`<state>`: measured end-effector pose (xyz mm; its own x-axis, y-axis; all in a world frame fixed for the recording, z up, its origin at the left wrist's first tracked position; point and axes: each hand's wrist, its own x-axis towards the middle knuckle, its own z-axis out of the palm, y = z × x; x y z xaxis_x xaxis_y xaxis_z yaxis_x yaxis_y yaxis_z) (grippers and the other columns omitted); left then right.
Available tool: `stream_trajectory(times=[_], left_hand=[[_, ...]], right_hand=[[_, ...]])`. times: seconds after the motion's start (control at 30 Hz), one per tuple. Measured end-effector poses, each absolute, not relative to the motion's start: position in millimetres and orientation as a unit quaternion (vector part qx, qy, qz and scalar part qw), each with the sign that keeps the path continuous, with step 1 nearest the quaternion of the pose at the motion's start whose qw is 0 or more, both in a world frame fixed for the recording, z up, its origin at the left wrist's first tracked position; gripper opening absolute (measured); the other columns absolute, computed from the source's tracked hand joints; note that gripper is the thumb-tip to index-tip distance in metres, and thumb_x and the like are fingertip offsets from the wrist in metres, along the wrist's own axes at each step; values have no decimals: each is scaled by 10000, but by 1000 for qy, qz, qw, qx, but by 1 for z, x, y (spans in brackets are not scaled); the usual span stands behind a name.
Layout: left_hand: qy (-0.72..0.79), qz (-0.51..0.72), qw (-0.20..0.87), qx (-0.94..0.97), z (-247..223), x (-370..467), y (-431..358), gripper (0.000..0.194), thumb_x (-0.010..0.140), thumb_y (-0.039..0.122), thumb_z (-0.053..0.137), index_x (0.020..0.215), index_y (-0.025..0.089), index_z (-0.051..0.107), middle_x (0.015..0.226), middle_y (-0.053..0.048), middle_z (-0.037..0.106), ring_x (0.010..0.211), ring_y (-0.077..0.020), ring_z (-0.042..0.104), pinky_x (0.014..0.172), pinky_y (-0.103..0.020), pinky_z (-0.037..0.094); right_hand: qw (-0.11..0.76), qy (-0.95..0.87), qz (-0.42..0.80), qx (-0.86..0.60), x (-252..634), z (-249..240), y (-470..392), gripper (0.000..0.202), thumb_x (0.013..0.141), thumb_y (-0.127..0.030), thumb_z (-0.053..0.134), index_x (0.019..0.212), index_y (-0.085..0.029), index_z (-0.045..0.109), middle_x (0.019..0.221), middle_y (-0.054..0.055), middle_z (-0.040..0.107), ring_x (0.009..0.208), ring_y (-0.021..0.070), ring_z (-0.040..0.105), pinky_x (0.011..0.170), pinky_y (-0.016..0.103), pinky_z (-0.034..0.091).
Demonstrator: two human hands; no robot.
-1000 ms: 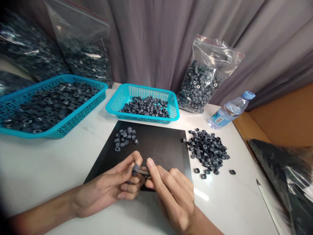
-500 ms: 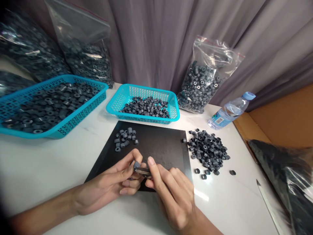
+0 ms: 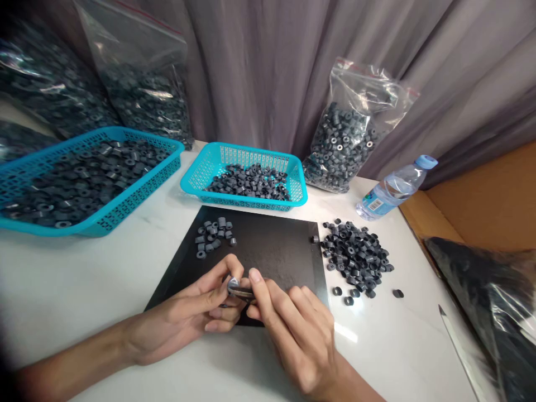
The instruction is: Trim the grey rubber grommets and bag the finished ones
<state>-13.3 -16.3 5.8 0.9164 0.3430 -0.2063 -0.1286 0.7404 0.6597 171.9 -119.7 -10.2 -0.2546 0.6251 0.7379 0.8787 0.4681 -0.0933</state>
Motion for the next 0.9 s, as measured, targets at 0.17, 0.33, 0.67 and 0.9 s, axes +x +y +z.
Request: stream_trajectory(times=[0.17,0.33,0.67,0.9], left_hand=[[149,119,918,349,5,-14,-16,158,958,340,587,954,239,465,835,37,253,652,-99,199,593,-230,184],[136,115,919,351,4,-16,-16,156,967,342,571,948,237,458,818,39,243,650,-107,180,591,-239,173],[132,102,915,369,3,-16,-14,131,980,331,553,970,240,459,800,42,233,650,-112,177,601,-252,170],[117,92,919,366,0,-17,-16,139,984,343,549,985,245,450,763,49,246,643,-113,177,601,-253,169]], right_hand=[[353,-784,-167,-482,174,-8,-119,626,879,16,626,1471,4,423,1108,208,704,728,178,534,603,318,377],[330,-800,-157,-476,179,-2,-121,596,904,1,607,1472,-8,425,1108,192,706,749,176,540,620,321,373],[293,-824,-165,-456,189,5,-115,585,941,-43,579,1496,-39,392,1096,147,724,744,164,529,630,319,375],[292,-832,-159,-444,194,6,-115,563,941,-44,586,1479,-43,420,1137,141,722,748,156,540,622,316,379]])
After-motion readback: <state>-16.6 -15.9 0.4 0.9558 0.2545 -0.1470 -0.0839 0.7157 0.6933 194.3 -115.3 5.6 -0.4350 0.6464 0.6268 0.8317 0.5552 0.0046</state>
